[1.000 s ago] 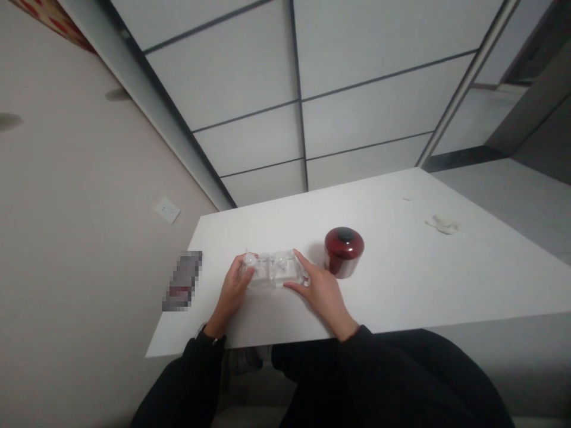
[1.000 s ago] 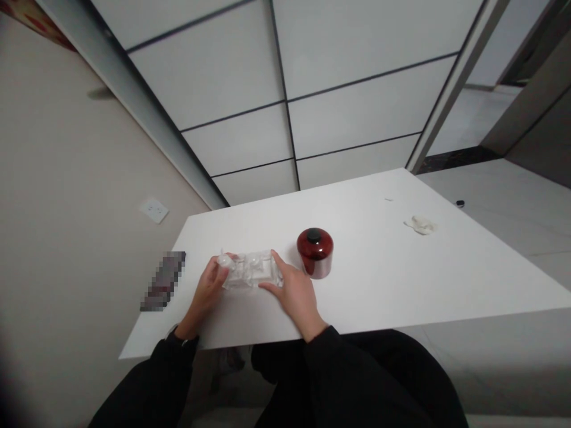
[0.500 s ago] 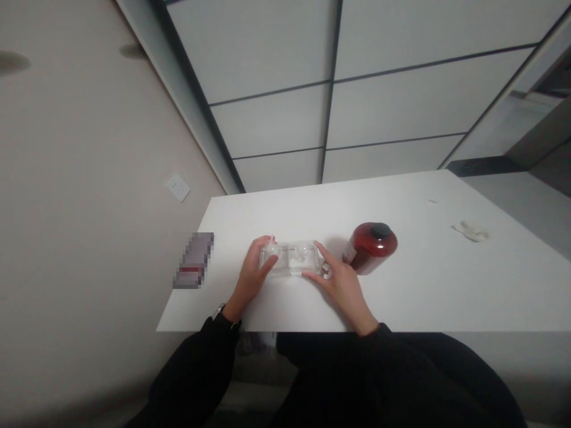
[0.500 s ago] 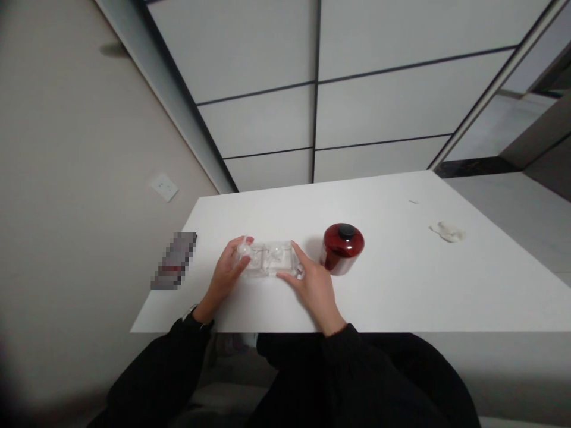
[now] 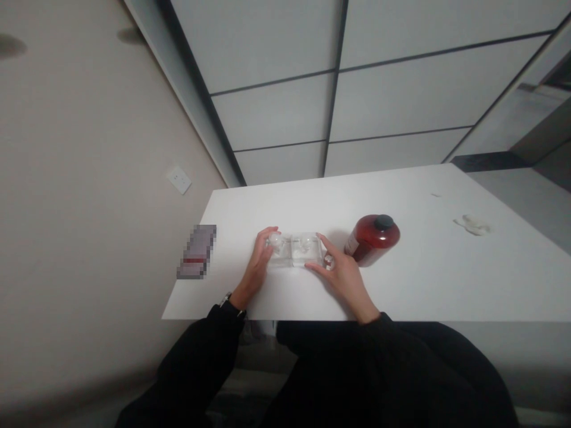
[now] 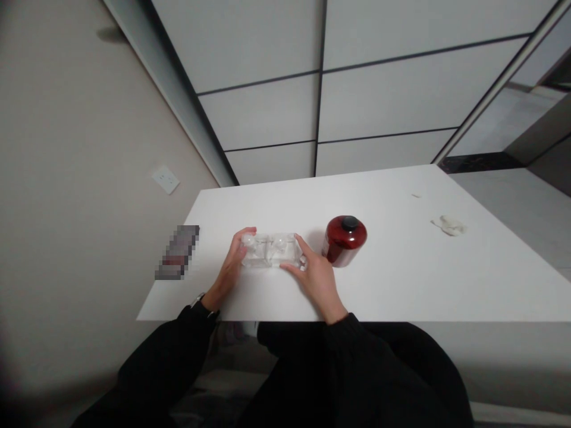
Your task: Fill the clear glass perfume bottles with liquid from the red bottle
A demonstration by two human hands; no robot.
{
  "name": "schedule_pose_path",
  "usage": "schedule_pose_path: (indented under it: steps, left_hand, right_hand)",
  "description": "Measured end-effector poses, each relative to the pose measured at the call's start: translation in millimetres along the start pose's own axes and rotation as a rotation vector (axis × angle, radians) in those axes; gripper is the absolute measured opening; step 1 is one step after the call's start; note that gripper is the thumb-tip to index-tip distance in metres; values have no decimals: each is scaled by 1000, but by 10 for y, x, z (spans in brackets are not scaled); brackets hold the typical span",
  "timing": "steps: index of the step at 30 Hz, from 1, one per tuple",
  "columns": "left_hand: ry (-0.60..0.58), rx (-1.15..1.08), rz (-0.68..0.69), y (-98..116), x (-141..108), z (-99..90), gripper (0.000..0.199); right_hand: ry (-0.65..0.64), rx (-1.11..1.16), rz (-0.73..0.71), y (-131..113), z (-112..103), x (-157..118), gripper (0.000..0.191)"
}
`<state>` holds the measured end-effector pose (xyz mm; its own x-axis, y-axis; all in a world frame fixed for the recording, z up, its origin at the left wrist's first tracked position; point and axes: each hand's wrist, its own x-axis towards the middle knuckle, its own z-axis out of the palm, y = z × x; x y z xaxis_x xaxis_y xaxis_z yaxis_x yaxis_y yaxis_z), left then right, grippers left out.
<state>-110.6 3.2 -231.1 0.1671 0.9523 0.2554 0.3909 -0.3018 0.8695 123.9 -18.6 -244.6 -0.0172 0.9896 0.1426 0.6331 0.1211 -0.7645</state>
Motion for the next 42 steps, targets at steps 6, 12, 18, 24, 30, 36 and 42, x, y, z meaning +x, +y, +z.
schedule_pose_path:
  steps: [6, 12, 18, 24, 30, 36, 42]
  left_hand:
    - [20, -11, 15, -6, 27, 7, 57]
    - [5, 22, 22, 42, 93, 22, 54]
    - [49, -2, -17, 26, 65, 50, 47]
    - [18, -28, 5, 4, 50, 35, 56]
    - [-32, 15, 23, 46, 104, 2, 52]
    - [-42, -2, 22, -13, 162, -10, 53]
    - [-37, -28, 24, -13, 155, -2, 57]
  right_hand:
    - [2, 22, 2, -30, -13, -6, 75]
    - [5, 16, 7, -31, -3, -4, 75]
    - [-1, -7, 18, -6, 0, 8, 77]
    - [-15, 7, 25, -13, -18, 9, 78]
    - [-28, 6, 29, -27, -30, 14, 79]
    - [-24, 5, 20, -12, -22, 12, 79]
    - [-32, 4, 32, -20, -26, 10, 81]
